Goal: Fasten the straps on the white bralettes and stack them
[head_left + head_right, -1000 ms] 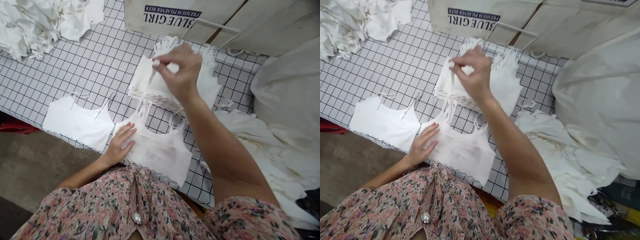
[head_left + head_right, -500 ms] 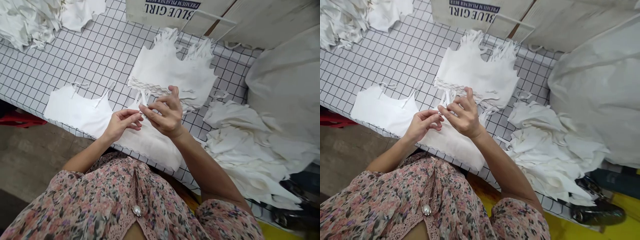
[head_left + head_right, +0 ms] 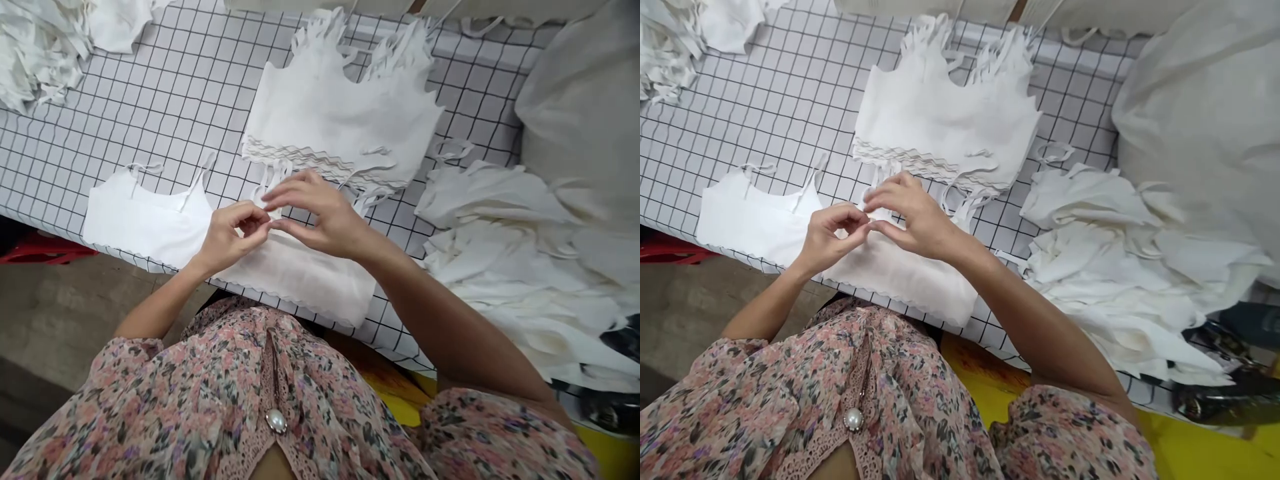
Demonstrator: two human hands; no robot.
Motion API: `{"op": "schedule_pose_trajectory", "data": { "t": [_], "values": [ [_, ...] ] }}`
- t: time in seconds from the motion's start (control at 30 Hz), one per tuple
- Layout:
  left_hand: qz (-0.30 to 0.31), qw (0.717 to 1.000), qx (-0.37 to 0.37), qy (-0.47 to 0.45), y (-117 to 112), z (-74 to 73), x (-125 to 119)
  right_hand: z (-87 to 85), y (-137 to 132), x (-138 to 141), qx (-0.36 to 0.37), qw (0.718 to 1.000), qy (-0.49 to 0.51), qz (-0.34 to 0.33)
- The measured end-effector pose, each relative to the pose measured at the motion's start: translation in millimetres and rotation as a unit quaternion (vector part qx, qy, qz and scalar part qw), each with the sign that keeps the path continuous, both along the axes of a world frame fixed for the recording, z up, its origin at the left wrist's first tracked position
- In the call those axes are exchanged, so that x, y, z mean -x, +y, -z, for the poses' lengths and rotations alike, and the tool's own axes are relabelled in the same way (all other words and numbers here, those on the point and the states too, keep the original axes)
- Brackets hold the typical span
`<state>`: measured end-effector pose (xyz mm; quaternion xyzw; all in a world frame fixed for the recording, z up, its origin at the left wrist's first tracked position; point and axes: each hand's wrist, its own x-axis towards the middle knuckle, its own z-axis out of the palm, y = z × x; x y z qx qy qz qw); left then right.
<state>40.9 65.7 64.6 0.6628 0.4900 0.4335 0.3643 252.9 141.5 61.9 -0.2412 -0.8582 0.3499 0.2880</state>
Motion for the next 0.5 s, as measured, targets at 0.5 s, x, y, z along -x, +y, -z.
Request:
{"op": "schedule_pose_trajectory", "data": {
  "t": [0.5],
  "values": [
    [0.077, 0.976, -0.058, 0.195, 24.5, -8.4, 7.8, -24.8, 23.1, -15.3, 0.059, 0.995, 0.016, 0.085]
  ]
}}
